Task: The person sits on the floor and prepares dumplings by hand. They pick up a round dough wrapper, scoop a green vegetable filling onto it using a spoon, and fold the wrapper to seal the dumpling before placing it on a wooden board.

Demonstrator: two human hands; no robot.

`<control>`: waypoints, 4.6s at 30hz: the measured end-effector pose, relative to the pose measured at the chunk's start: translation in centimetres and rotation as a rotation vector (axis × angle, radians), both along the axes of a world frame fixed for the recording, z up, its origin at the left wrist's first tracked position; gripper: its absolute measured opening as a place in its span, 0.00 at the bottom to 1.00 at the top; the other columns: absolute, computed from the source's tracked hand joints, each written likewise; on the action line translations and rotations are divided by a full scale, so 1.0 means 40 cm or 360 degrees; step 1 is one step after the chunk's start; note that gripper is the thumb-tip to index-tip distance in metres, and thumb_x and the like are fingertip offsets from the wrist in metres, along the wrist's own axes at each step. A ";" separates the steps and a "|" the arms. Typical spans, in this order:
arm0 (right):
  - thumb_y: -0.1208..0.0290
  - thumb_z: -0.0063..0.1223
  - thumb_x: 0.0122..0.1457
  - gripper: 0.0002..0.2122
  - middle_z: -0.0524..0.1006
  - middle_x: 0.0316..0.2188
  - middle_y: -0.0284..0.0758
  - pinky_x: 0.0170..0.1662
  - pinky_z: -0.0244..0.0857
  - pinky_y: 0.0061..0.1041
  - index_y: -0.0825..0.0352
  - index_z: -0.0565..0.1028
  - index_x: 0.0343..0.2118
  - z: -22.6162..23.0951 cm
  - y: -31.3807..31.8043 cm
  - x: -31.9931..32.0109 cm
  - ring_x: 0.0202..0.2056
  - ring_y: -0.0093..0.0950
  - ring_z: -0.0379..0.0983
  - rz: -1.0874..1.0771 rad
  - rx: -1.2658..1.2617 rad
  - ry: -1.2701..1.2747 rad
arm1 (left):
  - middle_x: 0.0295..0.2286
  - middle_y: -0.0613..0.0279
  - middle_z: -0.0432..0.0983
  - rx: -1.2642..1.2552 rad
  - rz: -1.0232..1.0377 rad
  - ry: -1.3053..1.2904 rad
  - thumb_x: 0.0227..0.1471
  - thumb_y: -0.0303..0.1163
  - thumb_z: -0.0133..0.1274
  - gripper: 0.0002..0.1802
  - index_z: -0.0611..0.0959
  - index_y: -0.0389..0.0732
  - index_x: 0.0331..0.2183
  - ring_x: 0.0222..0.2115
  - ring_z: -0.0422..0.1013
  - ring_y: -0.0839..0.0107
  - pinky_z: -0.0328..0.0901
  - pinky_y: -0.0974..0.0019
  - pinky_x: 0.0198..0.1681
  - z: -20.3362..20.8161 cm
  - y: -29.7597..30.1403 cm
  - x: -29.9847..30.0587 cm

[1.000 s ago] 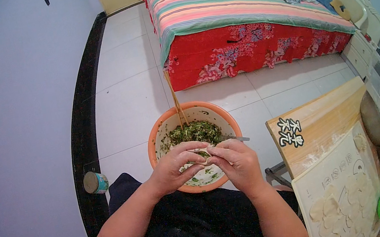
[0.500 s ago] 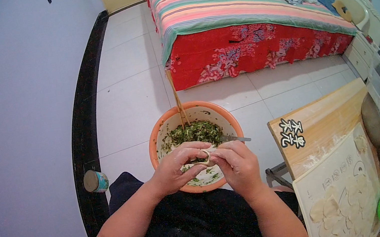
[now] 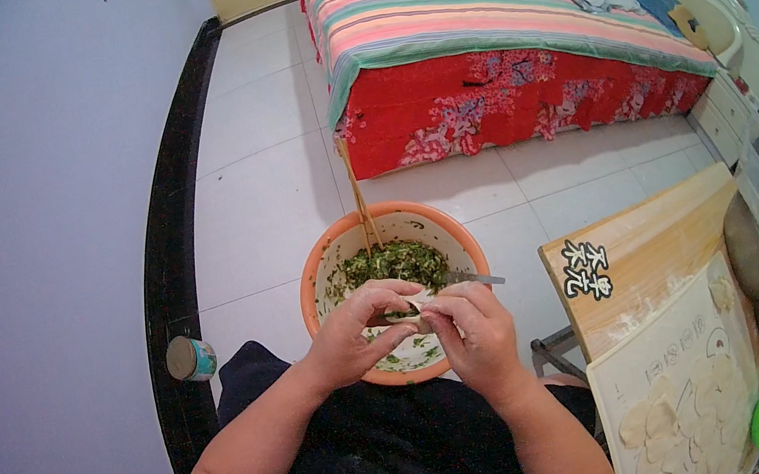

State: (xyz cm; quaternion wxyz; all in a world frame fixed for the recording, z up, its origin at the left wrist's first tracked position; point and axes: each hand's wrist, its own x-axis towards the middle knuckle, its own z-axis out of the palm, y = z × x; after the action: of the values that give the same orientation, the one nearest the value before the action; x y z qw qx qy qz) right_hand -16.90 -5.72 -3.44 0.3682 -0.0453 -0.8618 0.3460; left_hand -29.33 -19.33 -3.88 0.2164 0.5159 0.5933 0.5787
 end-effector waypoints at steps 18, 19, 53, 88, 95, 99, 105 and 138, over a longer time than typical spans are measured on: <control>0.80 0.57 0.51 0.04 0.73 0.30 0.36 0.31 0.67 0.21 0.71 0.75 0.30 -0.029 -0.028 -0.007 0.30 0.25 0.72 -0.0064 -0.0705 0.0160 | 0.45 0.58 0.70 0.0048 -0.0023 -0.0826 0.50 0.23 0.54 0.22 0.70 0.37 0.49 0.45 0.68 0.72 0.65 0.65 0.48 0.016 0.011 0.031; 0.80 0.56 0.52 0.04 0.73 0.30 0.36 0.31 0.67 0.20 0.71 0.75 0.30 -0.035 -0.031 -0.011 0.30 0.24 0.71 -0.0051 -0.0898 0.0257 | 0.45 0.58 0.70 -0.0023 -0.0107 -0.0926 0.51 0.23 0.53 0.23 0.68 0.37 0.50 0.46 0.67 0.73 0.64 0.66 0.49 0.002 0.014 0.026; 0.84 0.55 0.48 0.16 0.68 0.41 0.39 0.40 0.71 0.27 0.62 0.77 0.40 0.016 0.010 -0.013 0.39 0.33 0.72 0.0147 0.0008 -0.0069 | 0.42 0.60 0.72 -0.0430 -0.0286 -0.0830 0.59 0.36 0.45 0.22 0.68 0.35 0.52 0.43 0.68 0.74 0.64 0.69 0.49 -0.017 0.022 -0.001; 0.86 0.57 0.47 0.08 0.76 0.30 0.38 0.36 0.70 0.22 0.70 0.74 0.31 0.001 0.003 -0.003 0.31 0.28 0.75 -0.0022 -0.0239 -0.0074 | 0.47 0.57 0.69 -0.0290 -0.0192 -0.0723 0.60 0.33 0.43 0.25 0.63 0.35 0.56 0.47 0.67 0.71 0.63 0.67 0.51 -0.049 0.032 0.007; 0.84 0.56 0.49 0.09 0.77 0.29 0.38 0.36 0.71 0.23 0.70 0.73 0.34 -0.004 -0.008 0.001 0.31 0.26 0.76 -0.0097 -0.0407 -0.0186 | 0.46 0.57 0.69 -0.0337 -0.0165 -0.0693 0.60 0.32 0.43 0.24 0.63 0.35 0.56 0.48 0.66 0.71 0.63 0.67 0.51 -0.043 0.031 0.011; 0.81 0.56 0.51 0.10 0.78 0.31 0.39 0.38 0.72 0.23 0.71 0.72 0.37 -0.014 0.004 -0.003 0.34 0.28 0.78 -0.0129 -0.0639 -0.0206 | 0.46 0.58 0.70 -0.0279 -0.0183 -0.0759 0.60 0.33 0.42 0.23 0.65 0.35 0.54 0.47 0.66 0.72 0.62 0.68 0.51 -0.044 0.035 0.010; 0.82 0.56 0.51 0.11 0.78 0.31 0.39 0.38 0.72 0.23 0.71 0.72 0.38 0.000 -0.001 -0.005 0.34 0.27 0.78 -0.0044 -0.0580 -0.0267 | 0.44 0.56 0.72 -0.0376 -0.0125 -0.0344 0.59 0.33 0.41 0.21 0.67 0.36 0.53 0.44 0.69 0.70 0.63 0.68 0.48 -0.045 0.039 0.014; 0.84 0.54 0.50 0.17 0.77 0.31 0.38 0.37 0.71 0.21 0.70 0.70 0.45 -0.033 0.010 -0.020 0.33 0.25 0.77 -0.0040 -0.0278 -0.0363 | 0.44 0.57 0.71 -0.0368 -0.0054 -0.0656 0.60 0.33 0.38 0.20 0.70 0.35 0.52 0.45 0.68 0.70 0.61 0.68 0.50 -0.086 0.047 0.016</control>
State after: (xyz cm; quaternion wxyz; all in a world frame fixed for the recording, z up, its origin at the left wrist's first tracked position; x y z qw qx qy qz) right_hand -17.71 -5.31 -4.76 0.2668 -0.1268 -0.8640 0.4077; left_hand -28.70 -17.47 -7.30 0.4002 0.3685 0.5904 0.5962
